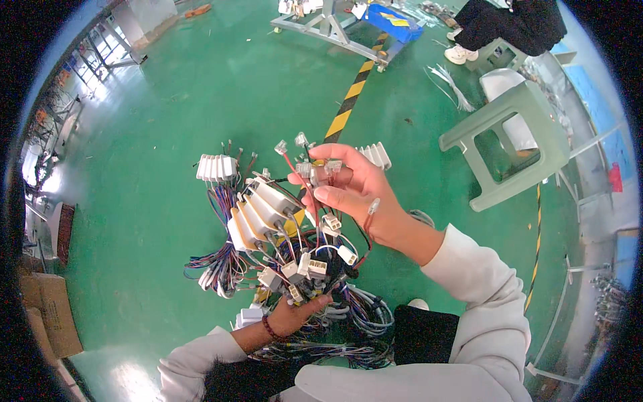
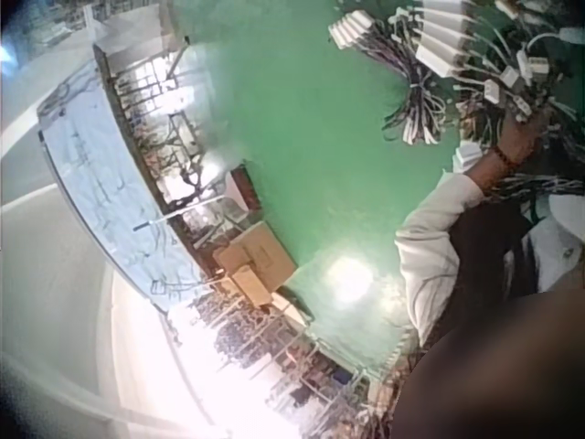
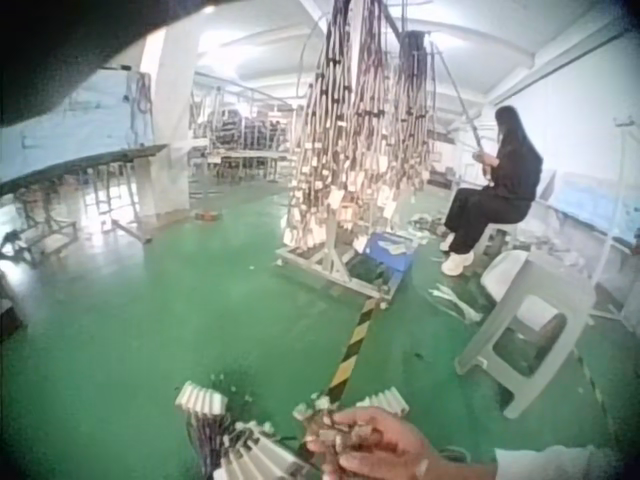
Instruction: Organizing and assembling various electrical wire harnesses on the floor of a factory.
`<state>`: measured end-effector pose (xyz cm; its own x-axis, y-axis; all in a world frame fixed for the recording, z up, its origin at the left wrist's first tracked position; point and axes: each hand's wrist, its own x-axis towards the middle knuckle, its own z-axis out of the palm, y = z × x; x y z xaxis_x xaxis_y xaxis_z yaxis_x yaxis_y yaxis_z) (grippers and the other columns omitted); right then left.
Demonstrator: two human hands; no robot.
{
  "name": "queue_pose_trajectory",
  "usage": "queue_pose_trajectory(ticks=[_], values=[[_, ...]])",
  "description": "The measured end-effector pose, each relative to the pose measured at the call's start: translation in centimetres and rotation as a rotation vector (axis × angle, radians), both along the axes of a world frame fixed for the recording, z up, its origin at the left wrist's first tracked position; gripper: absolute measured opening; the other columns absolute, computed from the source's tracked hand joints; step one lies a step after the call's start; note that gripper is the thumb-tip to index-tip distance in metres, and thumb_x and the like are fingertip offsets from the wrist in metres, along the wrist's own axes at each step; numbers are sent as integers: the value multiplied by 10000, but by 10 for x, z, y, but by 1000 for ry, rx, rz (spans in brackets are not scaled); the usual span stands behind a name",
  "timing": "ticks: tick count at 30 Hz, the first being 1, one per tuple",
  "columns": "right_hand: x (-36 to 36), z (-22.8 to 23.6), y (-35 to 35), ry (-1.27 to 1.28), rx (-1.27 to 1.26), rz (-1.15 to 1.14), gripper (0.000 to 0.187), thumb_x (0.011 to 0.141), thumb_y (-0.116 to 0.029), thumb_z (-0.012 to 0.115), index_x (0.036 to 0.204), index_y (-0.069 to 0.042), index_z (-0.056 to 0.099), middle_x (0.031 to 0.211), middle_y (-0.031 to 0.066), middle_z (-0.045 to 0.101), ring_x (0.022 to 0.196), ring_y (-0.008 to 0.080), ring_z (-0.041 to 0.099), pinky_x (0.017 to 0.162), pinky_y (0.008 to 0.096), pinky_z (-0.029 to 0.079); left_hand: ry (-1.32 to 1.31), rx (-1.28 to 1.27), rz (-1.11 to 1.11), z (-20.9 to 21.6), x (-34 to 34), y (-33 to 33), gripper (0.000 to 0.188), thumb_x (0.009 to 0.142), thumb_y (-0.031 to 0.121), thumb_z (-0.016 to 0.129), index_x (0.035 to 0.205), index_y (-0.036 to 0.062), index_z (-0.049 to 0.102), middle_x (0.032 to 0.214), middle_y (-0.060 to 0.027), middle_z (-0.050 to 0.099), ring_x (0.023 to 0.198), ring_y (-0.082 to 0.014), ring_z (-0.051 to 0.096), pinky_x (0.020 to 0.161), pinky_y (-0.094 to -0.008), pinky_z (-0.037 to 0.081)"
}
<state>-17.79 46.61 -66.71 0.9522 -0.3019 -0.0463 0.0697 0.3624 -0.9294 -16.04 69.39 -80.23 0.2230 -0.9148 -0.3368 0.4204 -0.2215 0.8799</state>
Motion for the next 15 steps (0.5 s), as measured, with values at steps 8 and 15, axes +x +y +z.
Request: queue_pose_trajectory(ticks=[8,15], values=[[-2,-7,3,-81,-113,-3,355,887,-11,515,1216,-62,392,1192,221,536,873,153,592,777,314,508,105,-49,29,-7,-4,-2,312,854,159,649,1121,21,566,1043,-41,626,947,-116,559,846,-287,452],[-4,-7,5,-58,-102,-36,362,865,-18,532,1190,-54,377,1139,221,555,823,189,598,707,357,530,-25,-52,-5,-4,-4,0,289,854,151,648,1104,25,575,1027,-32,634,933,-108,572,840,-283,462]])
